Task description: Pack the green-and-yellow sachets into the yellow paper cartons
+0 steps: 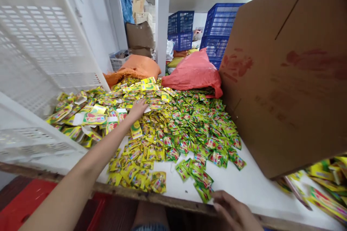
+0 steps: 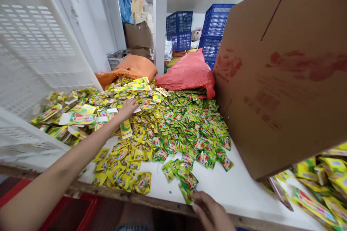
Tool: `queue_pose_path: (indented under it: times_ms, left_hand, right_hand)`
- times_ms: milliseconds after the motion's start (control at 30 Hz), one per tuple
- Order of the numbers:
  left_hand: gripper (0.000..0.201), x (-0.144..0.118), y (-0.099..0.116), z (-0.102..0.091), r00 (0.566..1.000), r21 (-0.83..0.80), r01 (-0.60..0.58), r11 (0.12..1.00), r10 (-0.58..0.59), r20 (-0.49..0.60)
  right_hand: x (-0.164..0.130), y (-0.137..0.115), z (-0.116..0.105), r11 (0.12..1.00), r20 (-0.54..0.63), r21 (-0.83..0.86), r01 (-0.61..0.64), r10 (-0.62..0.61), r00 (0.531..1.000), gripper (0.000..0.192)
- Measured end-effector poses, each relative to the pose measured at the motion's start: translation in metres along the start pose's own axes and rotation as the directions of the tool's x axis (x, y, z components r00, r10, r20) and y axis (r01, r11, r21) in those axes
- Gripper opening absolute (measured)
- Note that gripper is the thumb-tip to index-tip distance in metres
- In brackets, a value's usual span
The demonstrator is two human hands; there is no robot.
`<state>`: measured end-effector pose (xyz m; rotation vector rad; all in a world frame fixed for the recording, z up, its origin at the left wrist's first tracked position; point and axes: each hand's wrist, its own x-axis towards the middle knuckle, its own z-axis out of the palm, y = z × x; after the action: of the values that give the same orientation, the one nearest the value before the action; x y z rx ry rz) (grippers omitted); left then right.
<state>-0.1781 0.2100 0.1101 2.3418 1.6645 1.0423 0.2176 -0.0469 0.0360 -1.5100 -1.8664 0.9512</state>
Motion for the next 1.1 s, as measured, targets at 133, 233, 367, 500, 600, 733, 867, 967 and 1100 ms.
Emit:
queue_pose_path:
  times_ms: [133, 233, 367, 500, 600, 733, 867, 967, 1100]
  left_hand:
    - [0.024, -0.024, 0.03, -0.012, 0.999, -0.046, -0.001, 0.999, 0.0, -0.034]
    - [0.027, -0.069, 0.063, -0.013, 0.997, -0.309, 0.058, 0.949, -0.073, -0.037]
    - [0.023, -0.13, 0.104, 0.002, 0.949, -0.739, 0.304, 0.601, -0.261, 0.177]
    - [0.027, -0.152, 0.13, 0.023, 0.863, -0.816, 0.431, 0.385, -0.439, 0.25]
    - [0.044, -0.15, 0.137, 0.028, 0.856, -0.87, 0.41, 0.273, -0.444, 0.264]
    - [0.066, -0.154, 0.131, 0.026, 0.913, -0.913, 0.386, 0.134, -0.199, 0.357]
    - [0.047, -0.167, 0.112, 0.032, 0.86, -0.869, 0.482, 0.117, -0.256, 0.442]
    - [0.038, -0.176, 0.098, 0.035, 0.785, -0.905, 0.426, 0.024, -0.508, 0.356]
    - [0.033, -0.185, 0.094, 0.029, 0.699, -0.907, 0.39, -0.161, -0.59, 0.405]
  right_hand:
    - [0.038, -0.024, 0.031, 0.995, -0.078, 0.067, 0.078, -0.072, 0.994, 0.024]
    - [0.057, -0.039, 0.055, 0.988, -0.032, 0.084, 0.133, -0.131, 0.991, 0.021]
    - [0.073, -0.062, 0.085, 0.979, -0.011, 0.131, 0.157, -0.157, 0.988, 0.029]
    - [0.085, -0.083, 0.113, 0.964, -0.119, 0.144, 0.223, -0.207, 0.971, 0.073]
    - [0.092, -0.091, 0.122, 0.956, -0.128, 0.161, 0.244, -0.225, 0.966, 0.064]
    - [0.09, -0.09, 0.12, 0.924, 0.023, 0.293, 0.245, -0.263, 0.964, 0.042]
    - [0.085, -0.083, 0.122, 0.917, 0.148, 0.318, 0.242, -0.3, 0.942, 0.031]
    - [0.082, -0.075, 0.132, 0.964, 0.048, 0.108, 0.243, -0.249, 0.967, 0.026]
    - [0.074, -0.071, 0.15, 0.961, -0.001, -0.206, 0.183, -0.188, 0.982, 0.016]
